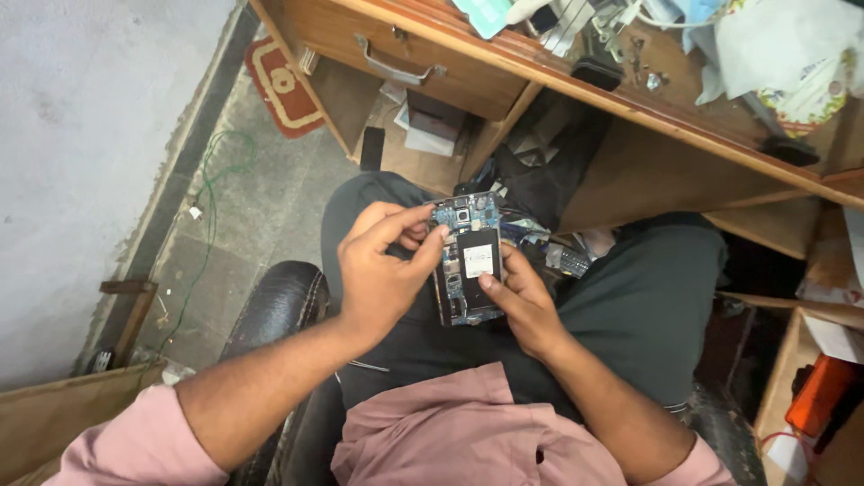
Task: The person sits in a chair holding a disassembled smartphone and works on its internal components, lifting out the motherboard board, manipulating small parts on it, and pressing the board back into the phone frame. At the end the person hands the phone to another person at the counter.
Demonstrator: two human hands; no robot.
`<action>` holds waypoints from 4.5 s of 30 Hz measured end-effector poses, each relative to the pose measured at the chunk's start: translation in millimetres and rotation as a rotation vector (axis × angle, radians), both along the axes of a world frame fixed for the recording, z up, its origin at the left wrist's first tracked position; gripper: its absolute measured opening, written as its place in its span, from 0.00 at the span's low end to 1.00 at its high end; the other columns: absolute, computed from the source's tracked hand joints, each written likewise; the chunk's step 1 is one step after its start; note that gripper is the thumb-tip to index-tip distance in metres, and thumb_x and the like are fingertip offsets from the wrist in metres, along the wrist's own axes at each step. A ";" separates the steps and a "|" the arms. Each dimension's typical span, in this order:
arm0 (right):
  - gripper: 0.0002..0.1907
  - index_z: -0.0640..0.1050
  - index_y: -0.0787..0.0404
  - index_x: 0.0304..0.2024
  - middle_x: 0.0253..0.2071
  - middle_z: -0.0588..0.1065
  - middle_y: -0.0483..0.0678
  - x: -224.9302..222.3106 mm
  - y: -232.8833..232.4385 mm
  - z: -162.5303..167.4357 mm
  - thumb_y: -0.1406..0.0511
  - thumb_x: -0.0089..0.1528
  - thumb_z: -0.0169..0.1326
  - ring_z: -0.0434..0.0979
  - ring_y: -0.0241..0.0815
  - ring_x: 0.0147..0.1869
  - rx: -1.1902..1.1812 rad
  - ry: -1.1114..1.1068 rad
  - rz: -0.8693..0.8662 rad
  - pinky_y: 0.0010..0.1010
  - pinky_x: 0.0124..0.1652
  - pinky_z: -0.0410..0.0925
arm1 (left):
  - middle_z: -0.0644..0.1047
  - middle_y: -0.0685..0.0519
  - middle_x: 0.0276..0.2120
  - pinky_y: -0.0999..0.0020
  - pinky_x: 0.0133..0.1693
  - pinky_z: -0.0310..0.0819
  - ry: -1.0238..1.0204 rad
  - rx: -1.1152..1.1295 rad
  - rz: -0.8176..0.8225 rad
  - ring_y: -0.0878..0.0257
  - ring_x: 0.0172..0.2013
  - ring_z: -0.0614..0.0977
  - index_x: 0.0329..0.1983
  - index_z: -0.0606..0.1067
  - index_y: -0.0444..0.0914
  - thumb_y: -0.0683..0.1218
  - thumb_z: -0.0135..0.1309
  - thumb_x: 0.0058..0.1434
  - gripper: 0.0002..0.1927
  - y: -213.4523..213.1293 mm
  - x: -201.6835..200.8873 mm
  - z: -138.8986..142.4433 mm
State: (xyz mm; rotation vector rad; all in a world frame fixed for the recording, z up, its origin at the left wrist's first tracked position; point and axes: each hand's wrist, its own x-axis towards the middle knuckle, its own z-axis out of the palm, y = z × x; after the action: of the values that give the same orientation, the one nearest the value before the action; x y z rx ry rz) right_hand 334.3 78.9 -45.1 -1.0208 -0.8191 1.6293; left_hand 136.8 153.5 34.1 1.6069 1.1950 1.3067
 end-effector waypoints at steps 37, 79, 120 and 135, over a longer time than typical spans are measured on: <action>0.23 0.68 0.65 0.65 0.56 0.74 0.48 32.9 -3.3 20.6 0.68 0.67 0.52 0.74 0.38 0.60 -0.025 -0.056 -0.025 0.31 0.58 0.67 | 0.84 0.47 0.43 0.71 0.39 0.83 -0.534 -0.722 -0.256 0.65 0.39 0.85 0.50 0.78 0.29 0.38 0.60 0.62 0.14 4.2 22.0 -17.6; 0.08 0.85 0.60 0.38 0.36 0.82 0.46 91.7 13.8 72.8 0.68 0.56 0.69 0.83 0.36 0.36 0.535 -0.831 0.265 0.25 0.34 0.74 | 0.73 0.60 0.20 0.81 0.25 0.63 0.038 -0.538 -0.674 0.80 0.25 0.68 0.45 0.81 0.31 0.37 0.63 0.61 0.09 -26.3 28.8 -8.4; 0.22 0.80 0.61 0.57 0.36 0.81 0.37 72.7 -8.3 42.1 0.69 0.59 0.64 0.74 0.25 0.34 0.049 -0.494 0.239 0.20 0.34 0.70 | 0.81 0.58 0.32 0.78 0.30 0.71 0.227 -0.150 -0.397 0.76 0.26 0.75 0.47 0.80 0.37 0.42 0.68 0.56 0.16 -34.1 33.4 -28.5; 0.23 0.72 0.65 0.63 0.47 0.79 0.44 48.7 -22.2 60.2 0.70 0.66 0.59 0.77 0.28 0.43 0.053 -0.192 0.211 0.23 0.37 0.72 | 0.78 0.56 0.24 0.76 0.25 0.64 -0.078 -0.662 -0.410 0.72 0.24 0.73 0.44 0.81 0.33 0.39 0.62 0.57 0.11 -39.5 31.0 -59.1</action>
State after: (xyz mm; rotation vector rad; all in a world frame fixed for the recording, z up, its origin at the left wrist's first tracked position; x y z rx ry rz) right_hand 383.0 56.7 15.1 -1.0947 -1.1249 1.6934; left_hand 167.9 114.0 -25.0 1.2065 1.0299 0.6128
